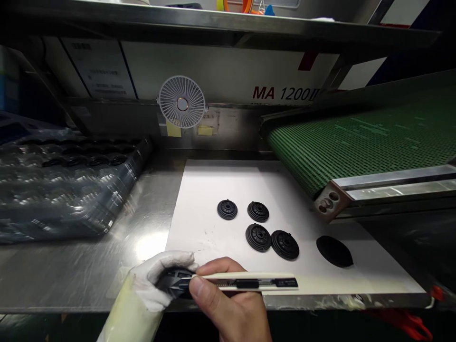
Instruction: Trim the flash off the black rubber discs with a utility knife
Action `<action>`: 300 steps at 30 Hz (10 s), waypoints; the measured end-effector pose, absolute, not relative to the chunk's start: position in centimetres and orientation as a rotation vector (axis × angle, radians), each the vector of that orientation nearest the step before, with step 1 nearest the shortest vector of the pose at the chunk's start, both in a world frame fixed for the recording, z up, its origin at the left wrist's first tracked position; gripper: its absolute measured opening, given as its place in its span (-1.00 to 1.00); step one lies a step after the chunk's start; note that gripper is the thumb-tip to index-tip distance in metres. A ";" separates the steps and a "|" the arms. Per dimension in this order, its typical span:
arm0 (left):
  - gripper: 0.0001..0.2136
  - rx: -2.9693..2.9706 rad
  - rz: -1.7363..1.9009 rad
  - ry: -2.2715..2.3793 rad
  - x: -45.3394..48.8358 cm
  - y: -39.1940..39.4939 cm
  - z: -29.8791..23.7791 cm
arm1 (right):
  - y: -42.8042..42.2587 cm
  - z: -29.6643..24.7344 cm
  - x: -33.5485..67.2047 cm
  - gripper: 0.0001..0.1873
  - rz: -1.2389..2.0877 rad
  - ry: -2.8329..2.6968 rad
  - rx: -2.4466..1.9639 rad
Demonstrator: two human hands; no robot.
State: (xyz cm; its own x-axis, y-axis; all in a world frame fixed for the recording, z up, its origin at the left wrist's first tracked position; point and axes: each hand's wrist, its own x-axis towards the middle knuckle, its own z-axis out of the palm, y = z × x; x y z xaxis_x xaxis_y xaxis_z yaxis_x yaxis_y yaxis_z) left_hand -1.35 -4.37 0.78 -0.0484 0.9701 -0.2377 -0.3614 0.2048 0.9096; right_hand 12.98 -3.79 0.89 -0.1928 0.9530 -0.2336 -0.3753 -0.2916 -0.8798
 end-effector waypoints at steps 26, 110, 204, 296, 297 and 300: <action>-0.58 0.958 0.804 1.101 1.3 -2.8 2.8 | 2.0 0.7 18.4 -0.80 2.199 -0.981 -0.669; -0.91 -0.018 1.695 0.539 -2.3 -4.4 0.1 | -3.0 -0.2 11.2 -0.65 0.548 -2.352 -1.235; -0.66 0.109 1.608 0.768 -1.0 -2.3 0.2 | -4.3 -3.0 11.4 -0.66 0.530 -2.167 -1.247; -0.68 0.092 1.575 0.695 -1.9 -2.4 -0.3 | -4.7 -3.8 10.4 -0.61 0.363 -2.087 -1.204; -0.71 0.087 1.594 0.684 -1.9 -2.4 -0.3 | -4.6 -3.8 10.5 -0.62 0.359 -2.082 -1.216; -0.84 0.047 1.685 0.649 -1.7 -2.0 -0.3 | -4.5 -3.8 10.6 -0.63 0.357 -2.075 -1.239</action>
